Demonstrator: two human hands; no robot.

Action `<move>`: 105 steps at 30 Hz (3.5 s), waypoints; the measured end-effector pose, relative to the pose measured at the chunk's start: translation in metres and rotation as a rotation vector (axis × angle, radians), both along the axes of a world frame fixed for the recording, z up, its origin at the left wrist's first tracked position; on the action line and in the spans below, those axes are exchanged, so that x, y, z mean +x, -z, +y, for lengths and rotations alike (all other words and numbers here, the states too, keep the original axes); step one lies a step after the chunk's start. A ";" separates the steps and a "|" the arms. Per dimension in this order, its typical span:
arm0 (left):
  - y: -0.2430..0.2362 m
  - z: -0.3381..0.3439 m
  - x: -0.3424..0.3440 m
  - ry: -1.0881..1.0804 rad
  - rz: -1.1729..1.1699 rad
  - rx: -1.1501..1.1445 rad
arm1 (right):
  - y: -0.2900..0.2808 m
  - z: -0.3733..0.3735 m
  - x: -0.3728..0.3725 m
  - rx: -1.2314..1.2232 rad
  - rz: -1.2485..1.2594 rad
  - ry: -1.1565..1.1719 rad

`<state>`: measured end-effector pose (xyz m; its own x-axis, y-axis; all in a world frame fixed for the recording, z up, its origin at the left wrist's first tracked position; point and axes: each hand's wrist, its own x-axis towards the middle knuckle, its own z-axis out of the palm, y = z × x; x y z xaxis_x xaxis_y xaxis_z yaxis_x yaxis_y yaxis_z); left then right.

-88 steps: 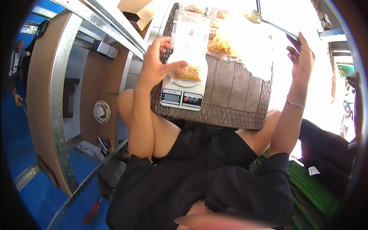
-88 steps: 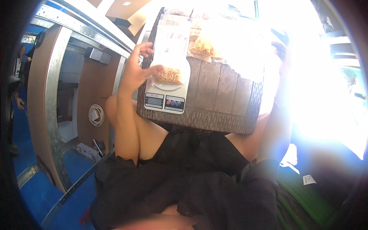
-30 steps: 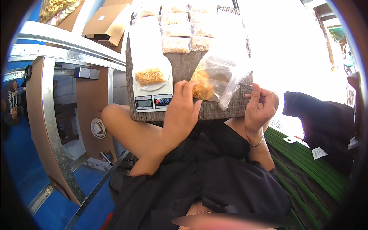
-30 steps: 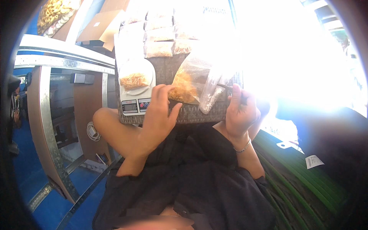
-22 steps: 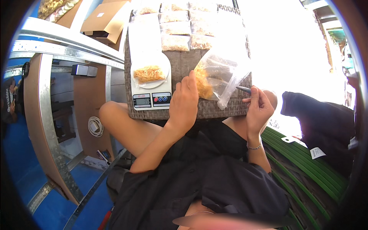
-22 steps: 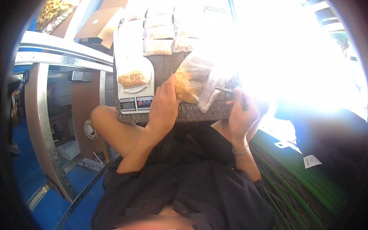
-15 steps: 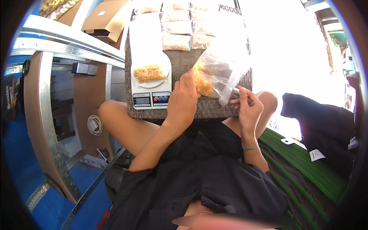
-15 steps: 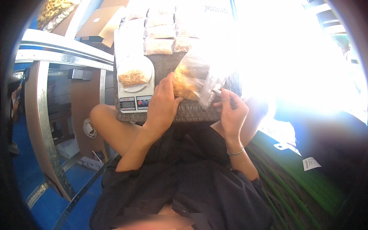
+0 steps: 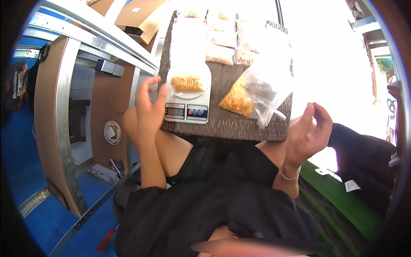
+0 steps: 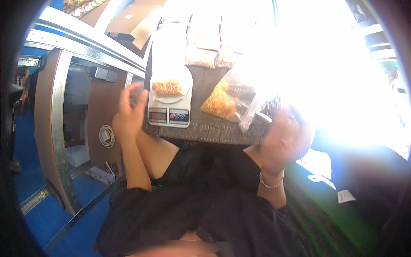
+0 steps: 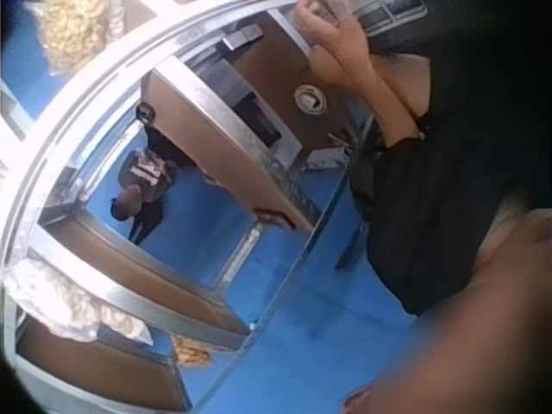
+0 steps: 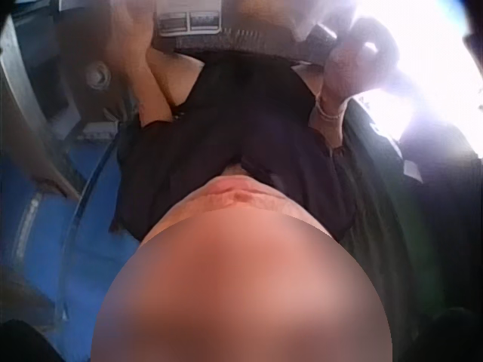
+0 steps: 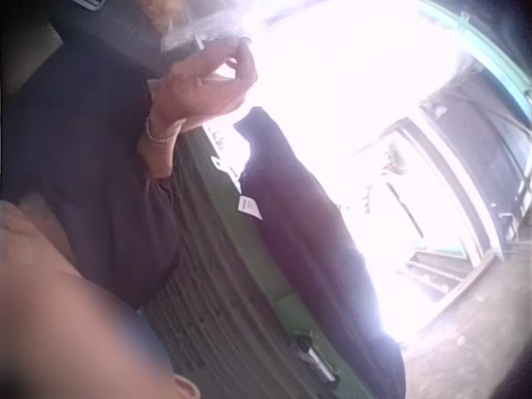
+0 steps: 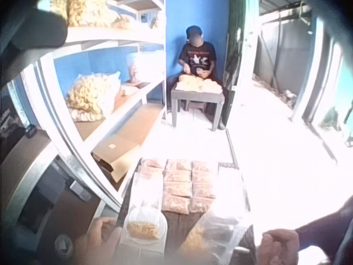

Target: The person scoops a yellow snack from a large bag into small plastic bags using a spoon and a digital scale. They adjust the amount to reach a target weight, then place the filled bags on a table.

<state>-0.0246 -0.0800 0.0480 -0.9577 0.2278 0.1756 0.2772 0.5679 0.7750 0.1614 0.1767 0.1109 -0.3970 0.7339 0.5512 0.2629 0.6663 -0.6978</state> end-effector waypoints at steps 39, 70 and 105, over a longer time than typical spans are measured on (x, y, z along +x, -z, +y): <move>0.009 0.075 -0.075 0.438 -0.798 1.379 | -0.128 -0.013 -0.191 0.219 -0.065 -0.946; 0.023 0.041 -0.055 0.307 -1.048 1.383 | 0.053 0.060 0.047 -0.491 -0.809 -0.030; 0.026 0.044 -0.053 0.373 -1.071 1.154 | 0.093 0.022 0.027 -0.744 -0.248 -0.218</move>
